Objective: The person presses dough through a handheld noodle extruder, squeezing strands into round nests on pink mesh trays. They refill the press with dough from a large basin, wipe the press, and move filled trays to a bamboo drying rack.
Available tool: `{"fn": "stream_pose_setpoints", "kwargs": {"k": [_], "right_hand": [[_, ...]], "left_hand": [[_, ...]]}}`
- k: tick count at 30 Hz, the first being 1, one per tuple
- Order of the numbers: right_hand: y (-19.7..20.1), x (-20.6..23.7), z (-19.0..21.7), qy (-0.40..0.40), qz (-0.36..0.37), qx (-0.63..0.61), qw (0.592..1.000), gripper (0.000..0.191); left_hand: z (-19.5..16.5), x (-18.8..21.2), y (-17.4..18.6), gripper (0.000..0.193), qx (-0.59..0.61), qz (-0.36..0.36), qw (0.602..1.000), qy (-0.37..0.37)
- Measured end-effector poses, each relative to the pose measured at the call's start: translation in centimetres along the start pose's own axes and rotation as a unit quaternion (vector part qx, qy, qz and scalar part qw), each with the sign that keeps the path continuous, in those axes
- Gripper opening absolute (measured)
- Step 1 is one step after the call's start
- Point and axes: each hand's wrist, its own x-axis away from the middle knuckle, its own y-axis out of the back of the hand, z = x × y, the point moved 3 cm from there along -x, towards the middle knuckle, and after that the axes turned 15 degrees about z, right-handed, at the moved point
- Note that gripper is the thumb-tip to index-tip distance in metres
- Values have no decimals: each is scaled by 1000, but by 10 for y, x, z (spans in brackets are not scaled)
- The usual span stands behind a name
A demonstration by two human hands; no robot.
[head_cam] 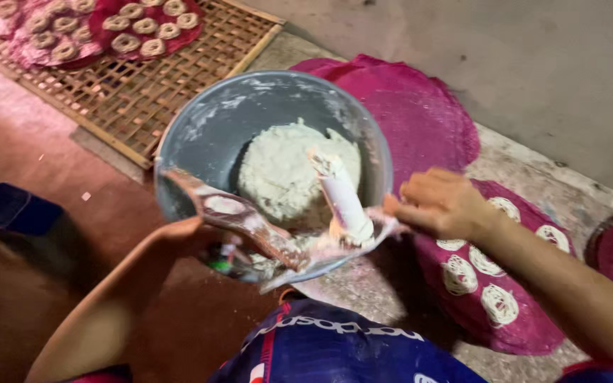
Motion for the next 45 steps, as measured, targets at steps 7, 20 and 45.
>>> {"fn": "stream_pose_setpoints", "kwargs": {"k": [7,20,45], "right_hand": [[-31,-86,-21,-67,-72,31,995,46],[-77,-172,43,-307,-295,-405,810,28],[-242,-179,53,-135,477,-137,858,16]], "left_hand": [[36,-55,-18,25,151,-55,954,-252],[-67,19,-35,53,-206,-434,761,-436],[-37,38,2,63,-189,-526,739,-375]]}}
